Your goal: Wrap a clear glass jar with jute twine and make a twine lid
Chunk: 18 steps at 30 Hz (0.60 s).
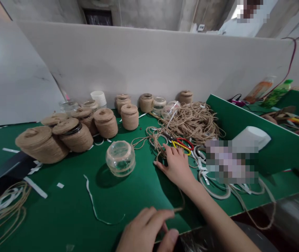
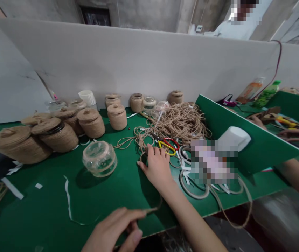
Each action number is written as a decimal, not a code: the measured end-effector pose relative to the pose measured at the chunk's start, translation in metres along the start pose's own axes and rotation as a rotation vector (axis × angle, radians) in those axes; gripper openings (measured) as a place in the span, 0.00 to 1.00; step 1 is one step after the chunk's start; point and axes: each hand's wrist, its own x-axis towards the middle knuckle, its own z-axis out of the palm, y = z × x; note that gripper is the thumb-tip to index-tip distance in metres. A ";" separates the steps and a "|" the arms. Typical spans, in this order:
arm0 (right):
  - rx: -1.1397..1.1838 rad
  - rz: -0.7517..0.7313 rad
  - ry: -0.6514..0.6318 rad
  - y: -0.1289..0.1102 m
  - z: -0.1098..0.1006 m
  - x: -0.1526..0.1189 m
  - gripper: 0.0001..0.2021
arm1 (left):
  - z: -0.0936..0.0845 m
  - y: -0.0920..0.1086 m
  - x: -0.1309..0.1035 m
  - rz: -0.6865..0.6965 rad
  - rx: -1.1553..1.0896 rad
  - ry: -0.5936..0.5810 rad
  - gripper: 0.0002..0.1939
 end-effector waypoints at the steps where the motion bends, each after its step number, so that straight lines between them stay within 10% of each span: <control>1: -0.004 -0.006 -0.009 0.001 -0.001 0.002 0.32 | -0.011 0.005 0.011 -0.002 0.172 0.050 0.17; 8: 0.069 -0.072 -0.063 0.005 0.000 0.005 0.17 | -0.064 0.028 0.117 -0.309 0.748 0.110 0.15; 18: 0.138 -0.104 -0.063 0.019 0.003 0.002 0.11 | -0.028 0.002 0.166 -0.327 0.706 0.161 0.16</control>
